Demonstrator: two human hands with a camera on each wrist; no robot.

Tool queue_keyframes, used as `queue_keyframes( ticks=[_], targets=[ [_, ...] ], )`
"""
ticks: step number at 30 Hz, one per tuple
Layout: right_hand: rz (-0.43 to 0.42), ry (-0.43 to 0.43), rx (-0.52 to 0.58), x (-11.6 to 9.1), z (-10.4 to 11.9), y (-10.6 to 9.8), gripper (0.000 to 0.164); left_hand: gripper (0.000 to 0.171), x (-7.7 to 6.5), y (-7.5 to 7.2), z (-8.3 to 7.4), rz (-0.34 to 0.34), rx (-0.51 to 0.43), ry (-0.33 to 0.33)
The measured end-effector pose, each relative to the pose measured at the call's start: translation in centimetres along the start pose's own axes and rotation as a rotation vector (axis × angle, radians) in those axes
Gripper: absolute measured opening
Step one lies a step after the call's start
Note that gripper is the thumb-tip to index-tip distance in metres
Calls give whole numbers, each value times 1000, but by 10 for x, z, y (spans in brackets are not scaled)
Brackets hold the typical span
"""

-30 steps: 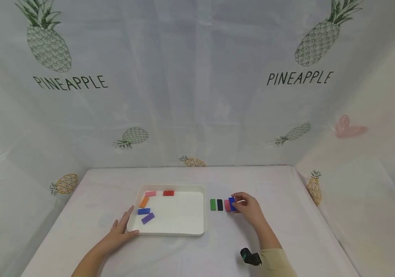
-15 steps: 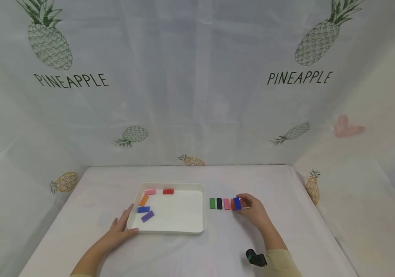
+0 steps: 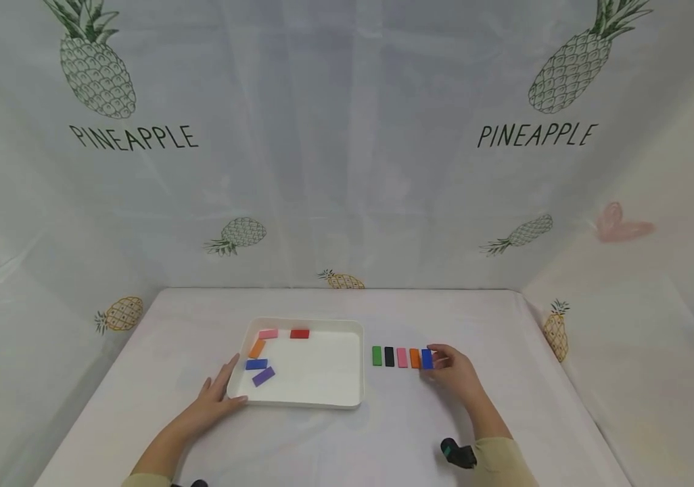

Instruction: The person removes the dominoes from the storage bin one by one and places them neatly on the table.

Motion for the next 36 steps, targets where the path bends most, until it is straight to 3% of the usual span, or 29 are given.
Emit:
queue_keyframes(
  ticks=[7,17,36],
  targets=[
    [2,10,-93,5,-11,-2,56,104,1,2,2,3,4,-11],
    [14,16,-64,15,-23,-4,60,104,-1,3,0,4,-10,-16],
    [45,29,-119,20,-18,-1,57,104,0,1,0,8,-9,-1]
  ],
)
Point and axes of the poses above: each hand's wrist, its own x-axis towards the middle knuckle, its own y-axis out of the palm, z = x × y, the point moved 7 cm from there along x, towards the middle knuckle, and after that the axes turned 14 degrees about x, right-handed, at the moved point
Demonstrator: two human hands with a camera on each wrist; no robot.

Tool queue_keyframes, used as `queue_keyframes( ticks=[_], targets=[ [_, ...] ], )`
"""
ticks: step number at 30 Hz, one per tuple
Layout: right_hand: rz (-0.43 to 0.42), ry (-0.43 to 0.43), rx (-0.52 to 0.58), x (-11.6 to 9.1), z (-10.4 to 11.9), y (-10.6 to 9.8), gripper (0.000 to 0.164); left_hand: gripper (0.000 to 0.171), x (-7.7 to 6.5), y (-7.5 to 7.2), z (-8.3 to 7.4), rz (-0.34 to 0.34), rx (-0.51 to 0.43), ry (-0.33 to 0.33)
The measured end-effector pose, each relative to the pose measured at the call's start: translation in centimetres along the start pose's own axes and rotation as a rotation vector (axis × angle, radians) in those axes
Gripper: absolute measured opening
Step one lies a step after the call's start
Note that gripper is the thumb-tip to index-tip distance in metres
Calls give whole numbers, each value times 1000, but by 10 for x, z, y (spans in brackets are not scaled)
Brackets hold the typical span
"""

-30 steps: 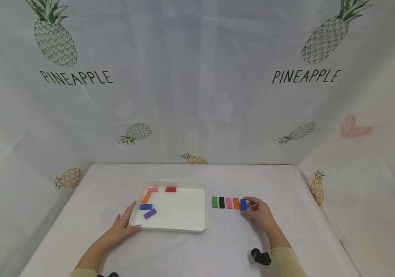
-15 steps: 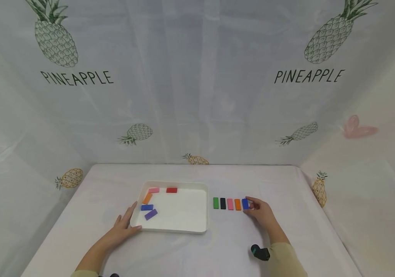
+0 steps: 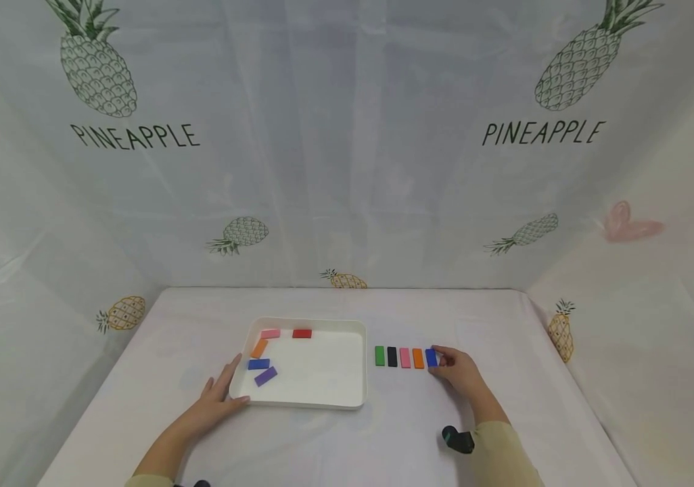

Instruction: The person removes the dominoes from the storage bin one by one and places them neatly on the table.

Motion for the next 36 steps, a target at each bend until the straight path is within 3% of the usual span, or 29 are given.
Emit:
queue_keyframes(
  ticks=[13,21,28,36],
  targets=[
    [21,31,20,3,2,5,60,103,-1,1,7,-14,-2,3],
    [-1,-5,55,-2,-4,4,60,102,-1,-1,7,-16,11,5],
    [-133,-58,68,-15,-4,2,45,102,-2,-2,2,-20,6,12],
    [-271,-186,104,-28,31,18,33,103,-3,-2,-1,-21,-4,3]
  ],
)
Point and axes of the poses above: each hand's wrist, its own x-axis towards the middle knuckle, its own y-axis out of the palm, z = x × y, the point moved 7 cm from there along x, towards the middle knuckle, and after that the axes turned 14 degrees about x, right-handed, at the moved point
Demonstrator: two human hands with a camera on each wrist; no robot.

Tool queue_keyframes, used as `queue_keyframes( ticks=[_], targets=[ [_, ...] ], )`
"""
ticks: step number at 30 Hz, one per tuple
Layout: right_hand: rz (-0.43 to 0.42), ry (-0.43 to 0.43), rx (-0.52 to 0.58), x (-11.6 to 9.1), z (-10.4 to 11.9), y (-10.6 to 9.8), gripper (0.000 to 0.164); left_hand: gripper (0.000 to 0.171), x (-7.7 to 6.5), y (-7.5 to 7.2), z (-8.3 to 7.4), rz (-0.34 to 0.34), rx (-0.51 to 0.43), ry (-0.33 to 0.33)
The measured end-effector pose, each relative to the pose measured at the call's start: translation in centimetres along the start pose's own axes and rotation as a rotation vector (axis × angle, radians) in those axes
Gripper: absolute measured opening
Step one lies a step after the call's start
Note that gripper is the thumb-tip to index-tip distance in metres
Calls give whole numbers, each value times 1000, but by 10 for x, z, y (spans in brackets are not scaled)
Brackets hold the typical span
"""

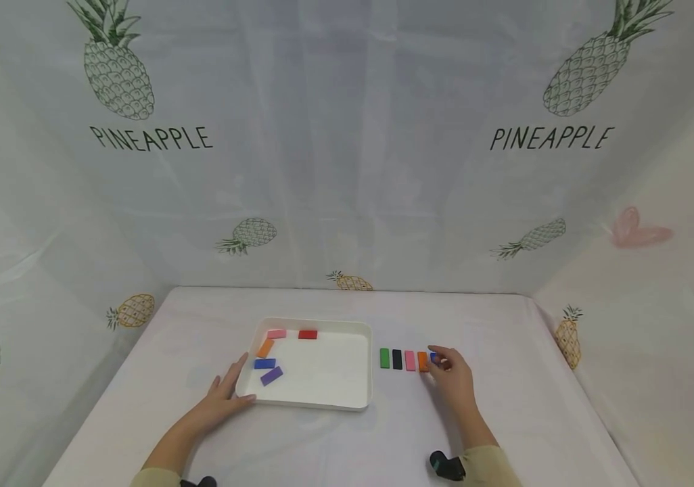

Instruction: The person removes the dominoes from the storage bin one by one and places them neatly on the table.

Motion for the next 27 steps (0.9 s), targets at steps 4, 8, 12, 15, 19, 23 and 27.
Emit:
queue_keyframes(
  ticks=[4,8,12,15,19,23,27],
  targets=[
    [7,-68,94,-3,23,20,29,103,1,0,1,0,0,-5],
    [49,-78,176,-11,44,48,30,104,0,1,2,2,-4,-8],
    [92,-48,246,-19,56,76,30,104,0,1,1,5,-3,-3],
    [118,-27,281,-25,62,96,30,104,-1,0,1,6,-5,-5],
    [157,-17,305,-32,71,122,30,104,-1,0,2,5,-12,-7],
    [220,-26,353,-39,81,146,29,102,-1,0,1,6,-4,5],
    [291,-34,374,-43,90,168,29,101,-1,-1,-1,4,-1,9]
  ],
)
Point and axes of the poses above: each hand's wrist, its own x-axis towards the middle knuckle, its own y-axis out of the palm, z = x × y, the point moved 7 cm from there along x, towards the middle knuckle, and after that the axes turned 14 degrees about x, right-handed, at the moved point
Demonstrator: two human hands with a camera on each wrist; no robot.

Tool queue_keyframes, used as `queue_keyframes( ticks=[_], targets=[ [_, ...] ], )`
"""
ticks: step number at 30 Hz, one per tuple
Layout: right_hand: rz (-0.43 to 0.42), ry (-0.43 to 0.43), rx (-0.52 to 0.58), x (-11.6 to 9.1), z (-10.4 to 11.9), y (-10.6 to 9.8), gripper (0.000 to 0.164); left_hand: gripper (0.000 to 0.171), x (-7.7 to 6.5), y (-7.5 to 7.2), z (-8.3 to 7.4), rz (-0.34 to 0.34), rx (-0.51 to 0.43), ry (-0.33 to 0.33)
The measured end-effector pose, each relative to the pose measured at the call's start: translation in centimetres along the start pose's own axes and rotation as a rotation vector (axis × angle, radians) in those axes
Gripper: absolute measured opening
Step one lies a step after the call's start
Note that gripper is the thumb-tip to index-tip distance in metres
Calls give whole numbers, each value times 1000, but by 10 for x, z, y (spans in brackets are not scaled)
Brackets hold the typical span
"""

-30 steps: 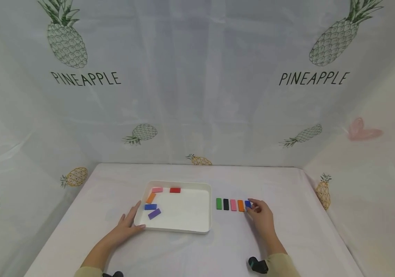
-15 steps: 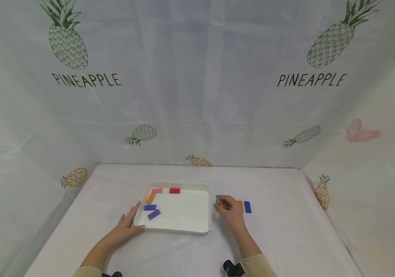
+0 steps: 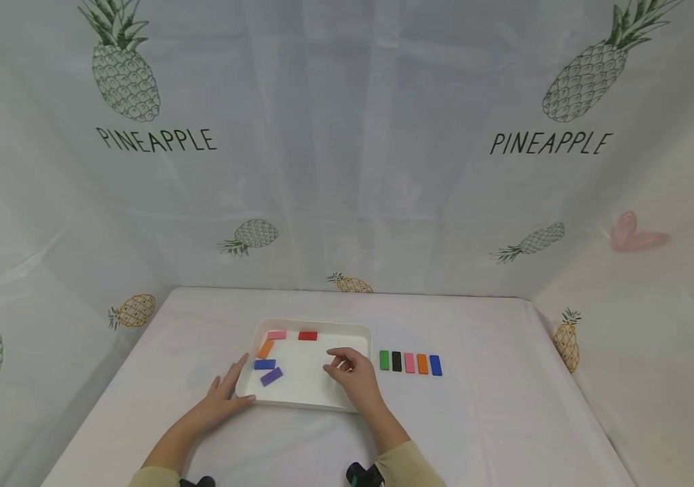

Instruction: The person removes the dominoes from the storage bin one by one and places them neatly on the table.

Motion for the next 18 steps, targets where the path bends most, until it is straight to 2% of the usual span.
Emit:
queue_keyframes(
  ticks=[12,18],
  targets=[
    [151,34,-6,9,-10,47,34,100,0,0,0,-2,-8,25],
    [178,83,-4,12,-16,63,31,101,0,-1,0,-6,-4,18]
  ],
)
Point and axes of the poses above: each hand's wrist, its own x-axis towards the middle knuckle, its own y-axis out of the palm, z = x × y, the point moved 7 cm from there along x, towards the middle knuckle, and after that the axes turned 14 degrees about x, right-handed, at the moved point
